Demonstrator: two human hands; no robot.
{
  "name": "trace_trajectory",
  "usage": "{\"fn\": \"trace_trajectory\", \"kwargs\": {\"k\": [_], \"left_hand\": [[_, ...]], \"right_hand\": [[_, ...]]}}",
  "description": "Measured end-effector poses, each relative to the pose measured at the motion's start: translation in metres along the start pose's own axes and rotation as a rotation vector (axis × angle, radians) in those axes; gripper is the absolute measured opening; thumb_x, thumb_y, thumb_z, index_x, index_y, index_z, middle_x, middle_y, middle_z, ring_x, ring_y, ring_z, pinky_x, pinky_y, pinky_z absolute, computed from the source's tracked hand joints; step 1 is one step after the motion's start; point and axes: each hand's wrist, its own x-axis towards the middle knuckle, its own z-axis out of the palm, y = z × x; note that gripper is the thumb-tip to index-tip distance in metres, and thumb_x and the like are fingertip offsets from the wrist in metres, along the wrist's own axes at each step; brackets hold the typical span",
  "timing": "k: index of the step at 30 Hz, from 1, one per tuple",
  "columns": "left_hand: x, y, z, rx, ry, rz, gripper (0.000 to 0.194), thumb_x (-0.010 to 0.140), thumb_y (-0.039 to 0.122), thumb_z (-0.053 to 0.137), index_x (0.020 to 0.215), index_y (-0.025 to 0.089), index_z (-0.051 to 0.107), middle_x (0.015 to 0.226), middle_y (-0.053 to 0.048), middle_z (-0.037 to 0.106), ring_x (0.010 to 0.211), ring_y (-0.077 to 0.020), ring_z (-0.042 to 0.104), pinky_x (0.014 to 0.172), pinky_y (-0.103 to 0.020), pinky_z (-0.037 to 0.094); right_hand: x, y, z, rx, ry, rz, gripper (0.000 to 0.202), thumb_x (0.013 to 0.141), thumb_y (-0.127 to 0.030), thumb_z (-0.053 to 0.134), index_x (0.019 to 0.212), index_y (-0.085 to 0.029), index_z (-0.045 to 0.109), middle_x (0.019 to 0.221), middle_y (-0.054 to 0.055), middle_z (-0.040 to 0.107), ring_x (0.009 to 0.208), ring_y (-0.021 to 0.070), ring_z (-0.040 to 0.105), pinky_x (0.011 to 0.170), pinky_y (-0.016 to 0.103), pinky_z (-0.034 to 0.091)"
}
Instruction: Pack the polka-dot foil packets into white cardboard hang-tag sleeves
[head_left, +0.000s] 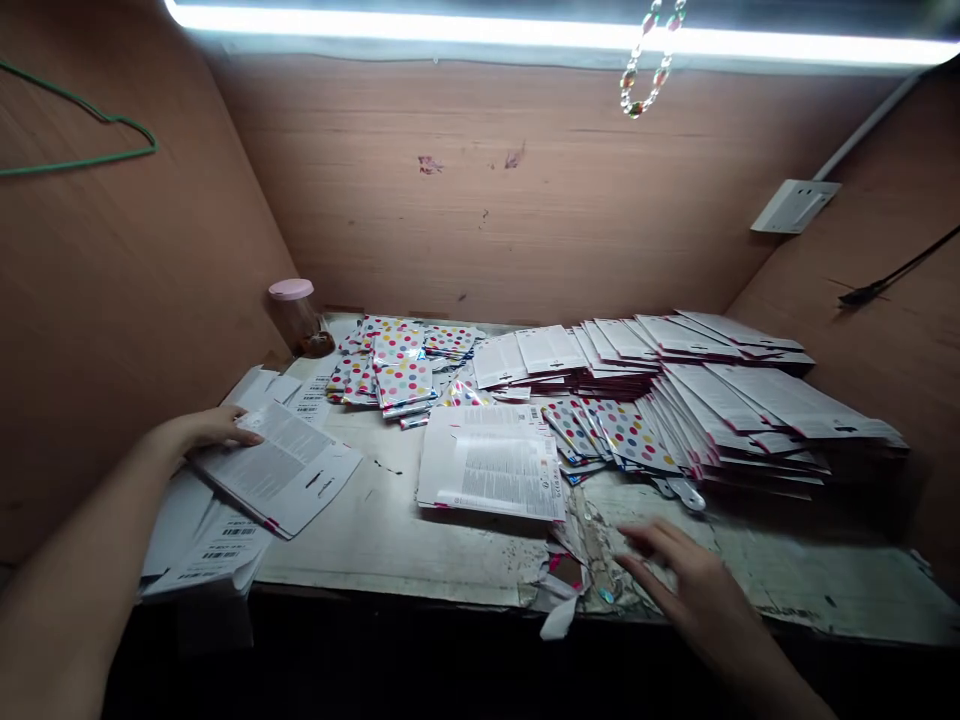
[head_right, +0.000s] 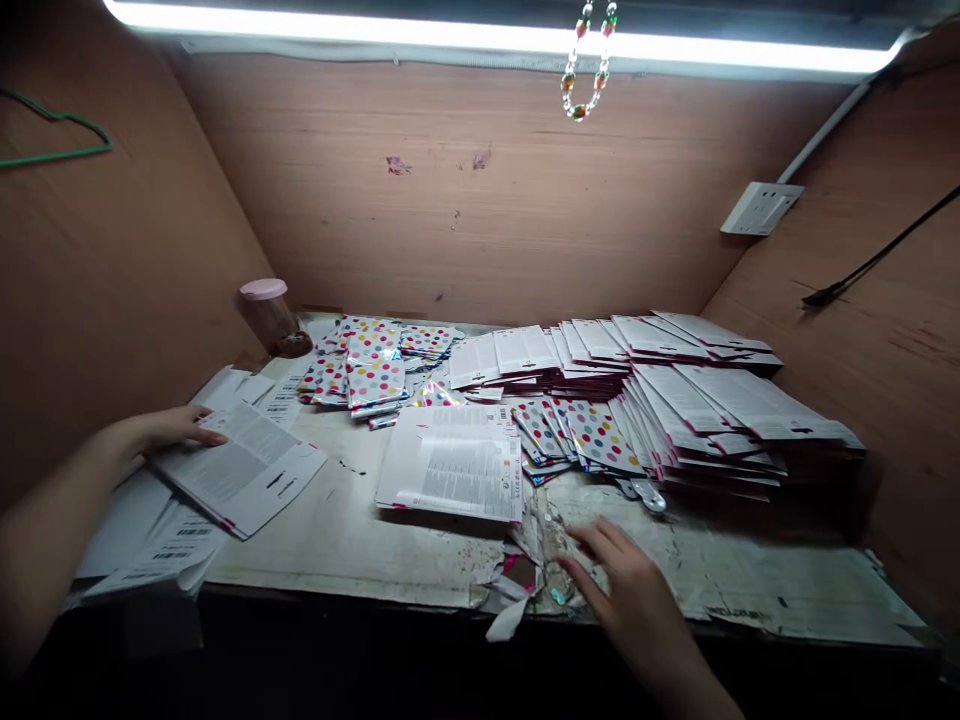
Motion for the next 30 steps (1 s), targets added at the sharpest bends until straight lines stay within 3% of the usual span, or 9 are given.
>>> {"fn": "trace_trajectory", "kwargs": {"k": [2, 4, 7, 9, 11, 13, 16, 25, 30], "left_hand": [[-0.009, 0.010, 0.012, -0.061, -0.042, -0.058, 0.028, 0.049, 0.023, 0.077, 0.054, 0.018, 0.050, 0.072, -0.005, 0.064, 0.086, -0.0367, 0.066, 0.076, -0.048, 0.050], [-0.035, 0.022, 0.029, -0.153, -0.097, -0.086, 0.025, 0.054, 0.024, 0.077, 0.063, 0.017, 0.054, 0.085, -0.005, 0.067, 0.096, -0.0326, 0.067, 0.079, -0.040, 0.051], [-0.112, 0.036, 0.076, -0.315, -0.245, -0.101, 0.038, 0.051, 0.033, 0.083, 0.080, 0.017, 0.064, 0.088, -0.006, 0.069, 0.093, -0.0309, 0.069, 0.080, -0.038, 0.054], [-0.174, 0.040, 0.120, -0.468, -0.471, -0.156, 0.044, 0.058, 0.041, 0.082, 0.091, 0.014, 0.067, 0.089, -0.012, 0.072, 0.084, -0.0304, 0.071, 0.078, -0.043, 0.055], [-0.225, 0.044, 0.167, -1.004, -0.765, -0.480, 0.043, 0.070, 0.042, 0.076, 0.099, 0.013, 0.064, 0.102, -0.019, 0.070, 0.097, -0.0310, 0.070, 0.095, -0.048, 0.048], [-0.254, 0.050, 0.205, -1.379, -0.754, -0.628, 0.034, 0.075, 0.032, 0.074, 0.102, 0.015, 0.061, 0.110, -0.017, 0.068, 0.111, -0.0281, 0.064, 0.107, -0.044, 0.038], [-0.260, 0.065, 0.234, -1.654, -0.632, -0.605, 0.032, 0.080, 0.020, 0.065, 0.112, 0.018, 0.059, 0.125, -0.013, 0.062, 0.126, -0.0237, 0.054, 0.114, -0.038, 0.032], [-0.266, 0.091, 0.242, -1.899, -0.569, -0.689, 0.049, 0.082, 0.008, 0.056, 0.130, 0.012, 0.052, 0.125, -0.014, 0.064, 0.125, -0.0260, 0.054, 0.111, -0.041, 0.037], [-0.272, 0.097, 0.239, -1.792, -0.513, -0.525, 0.045, 0.079, 0.011, 0.063, 0.123, 0.019, 0.058, 0.124, -0.009, 0.065, 0.125, -0.0252, 0.054, 0.111, -0.042, 0.037]], "right_hand": [[0.067, -0.042, 0.007, -0.023, -0.065, -0.223, 0.046, 0.084, -0.045, 0.062, 0.123, -0.021, 0.059, 0.123, 0.012, 0.061, 0.115, 0.0272, 0.058, 0.098, 0.042, 0.047], [0.131, -0.066, 0.024, -0.105, -0.280, -0.328, 0.085, 0.068, -0.047, 0.078, 0.139, -0.015, 0.044, 0.145, 0.018, 0.042, 0.135, 0.0306, 0.038, 0.111, 0.044, 0.033], [0.206, -0.079, 0.055, -0.299, -0.508, -0.268, 0.124, 0.049, -0.052, 0.087, 0.149, -0.013, 0.024, 0.156, 0.021, 0.018, 0.145, 0.0339, 0.013, 0.118, 0.048, 0.009], [0.237, -0.083, 0.070, -0.370, -0.574, -0.220, 0.133, 0.042, -0.054, 0.088, 0.149, -0.013, 0.022, 0.155, 0.023, 0.019, 0.144, 0.0380, 0.012, 0.117, 0.053, 0.003], [0.254, -0.086, 0.079, -0.395, -0.589, -0.190, 0.132, 0.034, -0.054, 0.090, 0.145, -0.012, 0.031, 0.151, 0.025, 0.024, 0.141, 0.0435, 0.016, 0.115, 0.057, 0.007], [0.258, -0.090, 0.083, -0.412, -0.595, -0.172, 0.124, 0.031, -0.055, 0.089, 0.137, -0.011, 0.042, 0.148, 0.024, 0.027, 0.139, 0.0458, 0.019, 0.112, 0.056, 0.018], [0.251, -0.096, 0.088, -0.416, -0.602, -0.186, 0.111, 0.034, -0.057, 0.089, 0.127, -0.010, 0.049, 0.140, 0.023, 0.034, 0.133, 0.0440, 0.027, 0.106, 0.049, 0.032], [0.211, -0.111, 0.085, -0.387, -0.489, -0.201, 0.097, 0.037, -0.048, 0.089, 0.117, -0.009, 0.049, 0.128, 0.029, 0.045, 0.121, 0.0473, 0.041, 0.097, 0.055, 0.035], [0.182, -0.121, 0.044, -0.241, -0.382, -0.328, 0.074, 0.066, -0.030, 0.076, 0.128, -0.018, 0.038, 0.122, 0.014, 0.054, 0.113, 0.0293, 0.054, 0.094, 0.040, 0.039]]}}
